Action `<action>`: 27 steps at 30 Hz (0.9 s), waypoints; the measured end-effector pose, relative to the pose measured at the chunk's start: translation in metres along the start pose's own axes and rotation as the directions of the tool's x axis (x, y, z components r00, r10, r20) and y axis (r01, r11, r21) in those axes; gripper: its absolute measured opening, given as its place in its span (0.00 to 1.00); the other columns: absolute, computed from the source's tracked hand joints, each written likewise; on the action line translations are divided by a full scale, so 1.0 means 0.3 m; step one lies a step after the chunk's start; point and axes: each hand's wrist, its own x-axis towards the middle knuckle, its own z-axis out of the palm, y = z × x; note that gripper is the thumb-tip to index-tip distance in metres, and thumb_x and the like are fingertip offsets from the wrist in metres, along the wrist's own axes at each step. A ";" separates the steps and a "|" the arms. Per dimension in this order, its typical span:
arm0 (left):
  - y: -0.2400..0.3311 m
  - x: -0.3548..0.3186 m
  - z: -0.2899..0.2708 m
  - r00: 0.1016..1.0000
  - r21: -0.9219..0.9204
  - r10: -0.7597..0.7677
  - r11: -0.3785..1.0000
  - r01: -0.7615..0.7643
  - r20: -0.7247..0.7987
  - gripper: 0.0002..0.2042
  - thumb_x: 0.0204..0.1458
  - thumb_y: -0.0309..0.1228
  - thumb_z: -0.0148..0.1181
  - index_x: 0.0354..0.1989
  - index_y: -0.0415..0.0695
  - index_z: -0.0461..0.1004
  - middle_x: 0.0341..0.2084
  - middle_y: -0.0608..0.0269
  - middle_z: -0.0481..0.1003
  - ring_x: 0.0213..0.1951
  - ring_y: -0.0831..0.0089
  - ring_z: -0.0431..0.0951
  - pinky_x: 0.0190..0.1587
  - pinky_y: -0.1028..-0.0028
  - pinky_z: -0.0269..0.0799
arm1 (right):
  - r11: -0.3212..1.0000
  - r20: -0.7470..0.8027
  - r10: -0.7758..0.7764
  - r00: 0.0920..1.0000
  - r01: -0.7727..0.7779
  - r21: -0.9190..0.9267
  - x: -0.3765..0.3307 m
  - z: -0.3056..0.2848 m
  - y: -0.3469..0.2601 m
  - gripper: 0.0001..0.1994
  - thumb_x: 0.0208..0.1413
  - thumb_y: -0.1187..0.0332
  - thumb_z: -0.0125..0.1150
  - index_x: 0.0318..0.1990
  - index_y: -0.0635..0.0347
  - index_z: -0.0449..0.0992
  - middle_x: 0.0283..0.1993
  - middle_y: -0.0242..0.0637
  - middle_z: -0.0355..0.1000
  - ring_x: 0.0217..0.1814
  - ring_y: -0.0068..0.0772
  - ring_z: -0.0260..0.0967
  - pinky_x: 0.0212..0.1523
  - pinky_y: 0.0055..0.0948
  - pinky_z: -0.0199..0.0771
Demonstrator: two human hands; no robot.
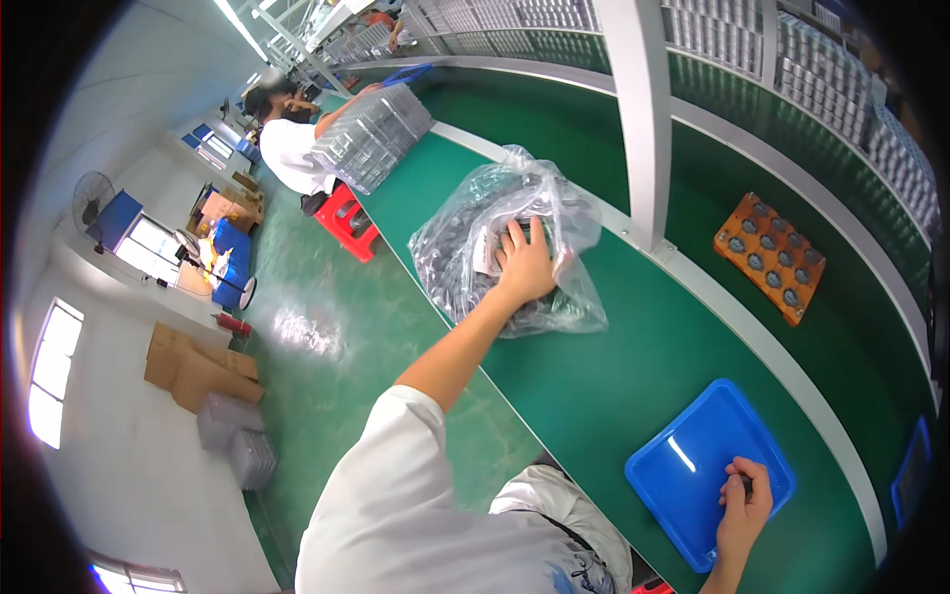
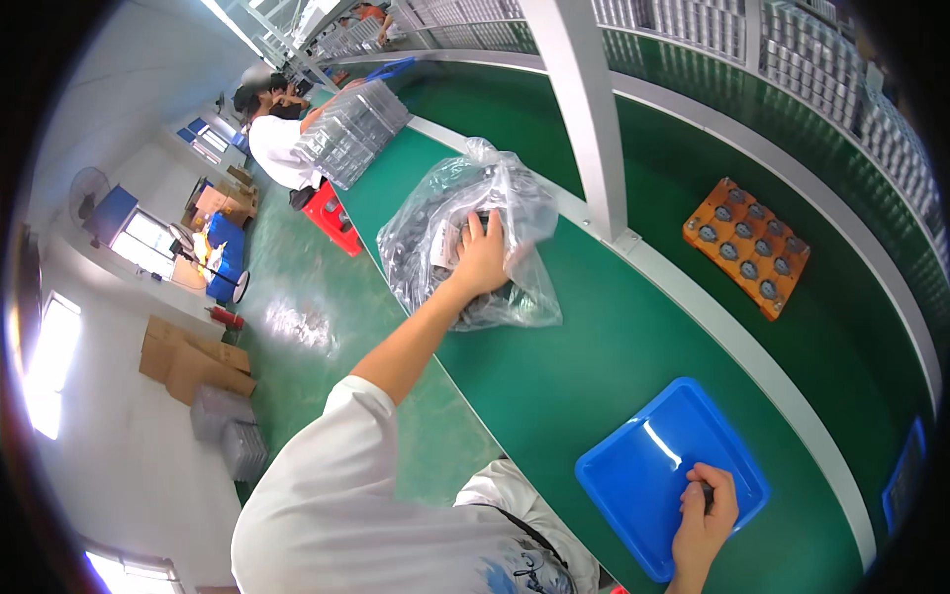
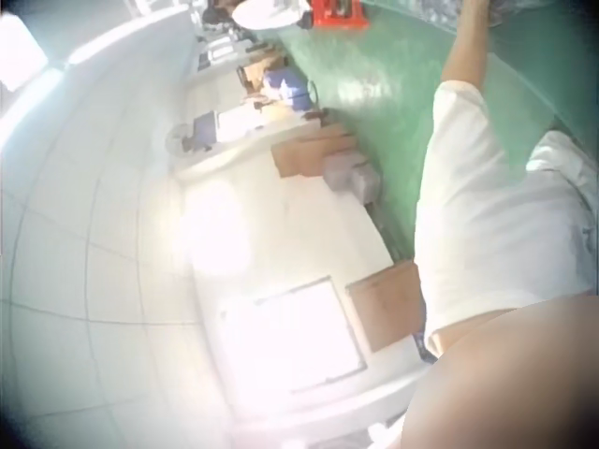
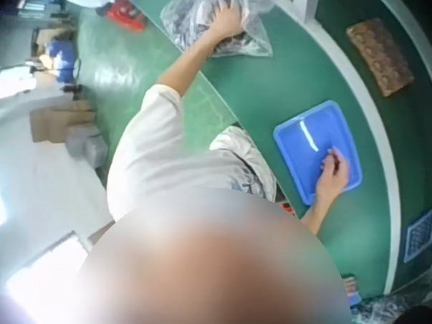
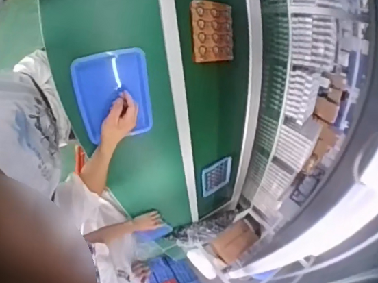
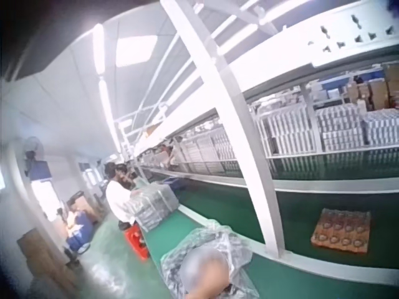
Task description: Placing small circular electronic components into trays and onto a mounting board at an assembly line station.
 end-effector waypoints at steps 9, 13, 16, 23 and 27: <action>0.155 -0.344 -0.093 0.918 0.116 0.136 0.975 -0.191 0.371 0.37 0.60 0.46 0.51 0.72 0.37 0.49 0.69 0.30 0.48 0.68 0.23 0.47 0.63 0.27 0.48 | 0.984 -0.020 -0.066 0.998 0.061 -0.169 -0.038 -0.048 0.021 0.09 0.58 0.80 0.52 0.44 0.68 0.76 0.41 0.38 0.72 0.33 0.22 0.68 0.31 0.19 0.68; 0.065 -0.244 -0.108 0.923 -0.099 0.120 0.991 -0.090 0.366 0.37 0.59 0.46 0.51 0.72 0.38 0.48 0.69 0.29 0.48 0.68 0.22 0.46 0.62 0.26 0.47 | 0.932 0.034 -0.209 0.977 0.210 -0.296 -0.050 -0.048 0.005 0.09 0.56 0.80 0.53 0.43 0.68 0.76 0.40 0.40 0.72 0.36 0.26 0.70 0.33 0.23 0.70; 0.040 -0.060 -0.077 0.986 0.110 -0.096 0.991 0.081 0.139 0.37 0.58 0.44 0.51 0.71 0.33 0.50 0.69 0.28 0.48 0.69 0.22 0.42 0.64 0.28 0.46 | 0.934 0.043 -0.198 0.979 0.202 -0.294 -0.056 -0.061 0.006 0.09 0.56 0.80 0.53 0.43 0.68 0.76 0.40 0.41 0.72 0.36 0.27 0.70 0.34 0.23 0.71; -0.340 0.420 -0.025 0.976 -0.003 -0.026 1.000 0.028 0.216 0.38 0.58 0.43 0.54 0.72 0.33 0.51 0.72 0.35 0.48 0.70 0.30 0.50 0.65 0.36 0.54 | 0.932 0.084 -0.243 0.966 0.257 -0.257 -0.047 -0.061 0.019 0.08 0.57 0.79 0.54 0.43 0.69 0.76 0.39 0.40 0.73 0.32 0.24 0.69 0.32 0.22 0.70; 0.074 0.260 -0.007 0.888 -0.049 -0.460 0.887 0.459 -0.016 0.33 0.56 0.52 0.55 0.63 0.37 0.70 0.65 0.42 0.65 0.70 0.38 0.54 0.63 0.39 0.61 | 0.887 0.115 -0.164 0.980 0.197 -0.417 -0.069 -0.109 -0.066 0.12 0.60 0.70 0.60 0.49 0.65 0.79 0.46 0.48 0.76 0.51 0.48 0.74 0.53 0.38 0.73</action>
